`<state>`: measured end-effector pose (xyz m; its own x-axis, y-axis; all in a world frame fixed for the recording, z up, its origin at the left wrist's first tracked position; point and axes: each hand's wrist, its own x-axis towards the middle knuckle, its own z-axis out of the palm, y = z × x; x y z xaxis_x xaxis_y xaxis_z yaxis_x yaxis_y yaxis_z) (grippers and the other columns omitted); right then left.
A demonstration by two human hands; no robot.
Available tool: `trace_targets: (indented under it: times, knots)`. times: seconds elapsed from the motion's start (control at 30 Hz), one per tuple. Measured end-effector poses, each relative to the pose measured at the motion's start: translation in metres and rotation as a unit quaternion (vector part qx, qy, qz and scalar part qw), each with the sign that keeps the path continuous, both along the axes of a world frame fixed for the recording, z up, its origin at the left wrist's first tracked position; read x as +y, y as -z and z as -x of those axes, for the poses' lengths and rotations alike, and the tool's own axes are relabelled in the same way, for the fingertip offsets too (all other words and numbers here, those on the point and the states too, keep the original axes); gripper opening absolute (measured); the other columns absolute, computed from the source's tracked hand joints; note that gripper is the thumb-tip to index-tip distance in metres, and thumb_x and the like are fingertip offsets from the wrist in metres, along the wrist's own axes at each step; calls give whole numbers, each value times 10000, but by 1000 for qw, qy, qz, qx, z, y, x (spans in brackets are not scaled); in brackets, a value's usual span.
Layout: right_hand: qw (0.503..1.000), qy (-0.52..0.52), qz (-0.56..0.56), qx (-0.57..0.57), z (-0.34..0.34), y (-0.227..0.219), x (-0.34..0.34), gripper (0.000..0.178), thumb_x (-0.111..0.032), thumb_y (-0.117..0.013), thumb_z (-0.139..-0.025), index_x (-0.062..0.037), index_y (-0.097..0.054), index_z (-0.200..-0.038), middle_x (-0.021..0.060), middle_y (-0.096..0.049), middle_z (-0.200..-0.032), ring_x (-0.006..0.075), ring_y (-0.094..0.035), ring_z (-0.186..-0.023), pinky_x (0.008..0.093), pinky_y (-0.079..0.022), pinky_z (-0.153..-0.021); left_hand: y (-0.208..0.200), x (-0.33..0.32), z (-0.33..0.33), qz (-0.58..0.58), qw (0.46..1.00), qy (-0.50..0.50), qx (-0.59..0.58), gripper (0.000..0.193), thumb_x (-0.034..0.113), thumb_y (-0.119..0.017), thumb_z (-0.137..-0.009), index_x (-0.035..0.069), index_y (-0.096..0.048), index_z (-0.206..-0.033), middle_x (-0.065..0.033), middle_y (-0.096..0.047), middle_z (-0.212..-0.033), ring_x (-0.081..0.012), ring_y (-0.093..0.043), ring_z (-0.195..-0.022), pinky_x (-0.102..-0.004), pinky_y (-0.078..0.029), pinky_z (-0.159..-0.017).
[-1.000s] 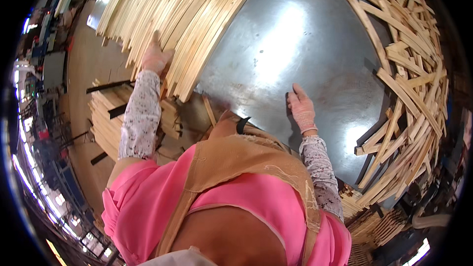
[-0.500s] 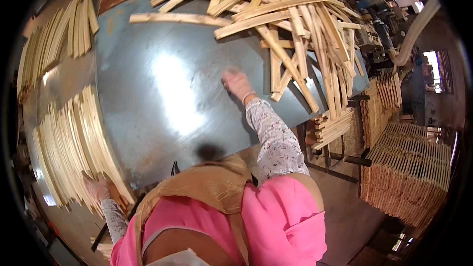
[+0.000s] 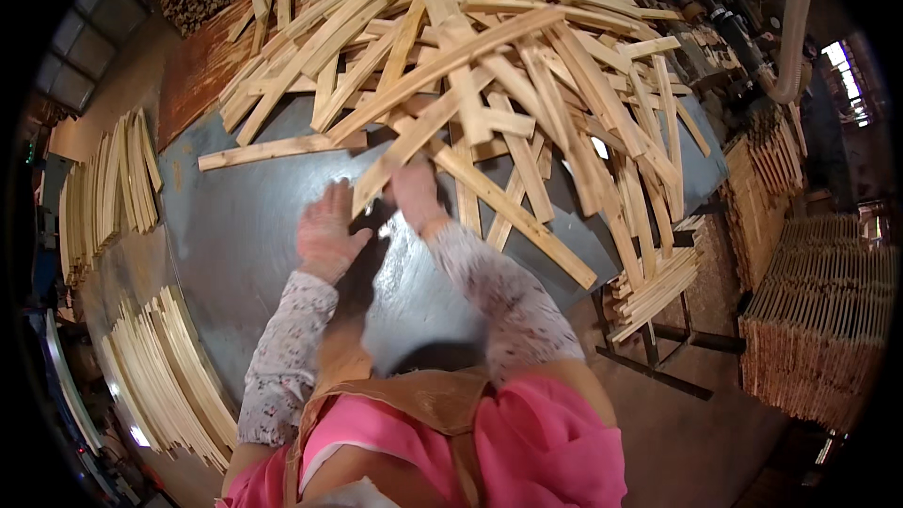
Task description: The person sorts thin wooden strips on a metal table, picking them up from a pile and arranging them into neat stacks. The worker repeatedly handles the strips, aligning them and moving them between piles.
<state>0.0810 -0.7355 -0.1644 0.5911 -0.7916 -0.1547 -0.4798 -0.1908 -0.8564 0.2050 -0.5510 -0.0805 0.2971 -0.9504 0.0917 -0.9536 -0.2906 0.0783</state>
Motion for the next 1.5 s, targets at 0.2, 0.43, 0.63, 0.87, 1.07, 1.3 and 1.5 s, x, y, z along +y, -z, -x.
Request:
trace_targets:
  times: [0.2,0.43,0.63,0.87,1.07,1.3,1.5]
  knots:
    - [992,-36,78,-97,141,-104,15,365,-255,-783,-964,-36,-739,-1252,207,-784,-1100,342,-755,-1089,412,-607,-919,38,45,-7,-67,987,-30,142,516,262,-717,-921,113,-589,-1399,-160,-746,-1058,-367,-735,-1016,-487,-581,-903]
    - [925,114,314,181,208,-107,-114,773,-320,-837,-882,-41,-526,-1533,245,-582,-1504,422,-575,-1381,468,-502,-1141,8,189,-95,-212,975,41,53,544,274,-801,-791,114,-643,-1287,-133,-721,-1096,-364,-710,-1036,-512,-548,-916]
    - [930,54,284,229,229,-49,-128,830,-344,-822,-890,-119,-463,-1604,220,-611,-1469,409,-575,-1372,489,-465,-1165,36,48,-98,74,969,-184,144,663,242,-844,-848,66,-590,-1435,-191,-690,-1299,-403,-664,-1225,-485,-543,-1045]
    - [925,-39,333,177,247,-36,-89,614,-225,-776,-866,-161,-614,-1455,171,-679,-1317,395,-642,-1210,509,-531,-1026,76,-91,-39,10,991,-19,132,872,282,-908,-763,174,-520,-1536,-85,-515,-1589,-320,-407,-1538,-464,-288,-1299]
    - [924,-89,370,36,187,-112,-96,618,-173,-742,-908,-120,-571,-1499,217,-688,-1296,446,-670,-1147,520,-563,-978,61,-92,-86,81,969,-111,205,781,249,-861,-811,149,-544,-1517,-125,-599,-1509,-375,-569,-1392,-453,-477,-1172]
    - [937,72,243,241,1,-136,-185,999,-422,-802,-857,-96,-298,-1656,324,-634,-1343,519,-642,-1228,556,-519,-1077,23,-103,-84,-75,968,-119,206,641,317,-804,-836,98,-638,-1415,-216,-743,-1266,-410,-701,-1201,-484,-557,-1054]
    - [955,110,177,211,-10,-90,-192,1011,-283,-826,-854,-91,-263,-1671,327,-577,-1479,463,-666,-1272,516,-558,-1066,59,50,-54,39,905,-217,364,563,300,-765,-884,8,-615,-1342,-208,-757,-1112,-362,-761,-989,-457,-603,-907]
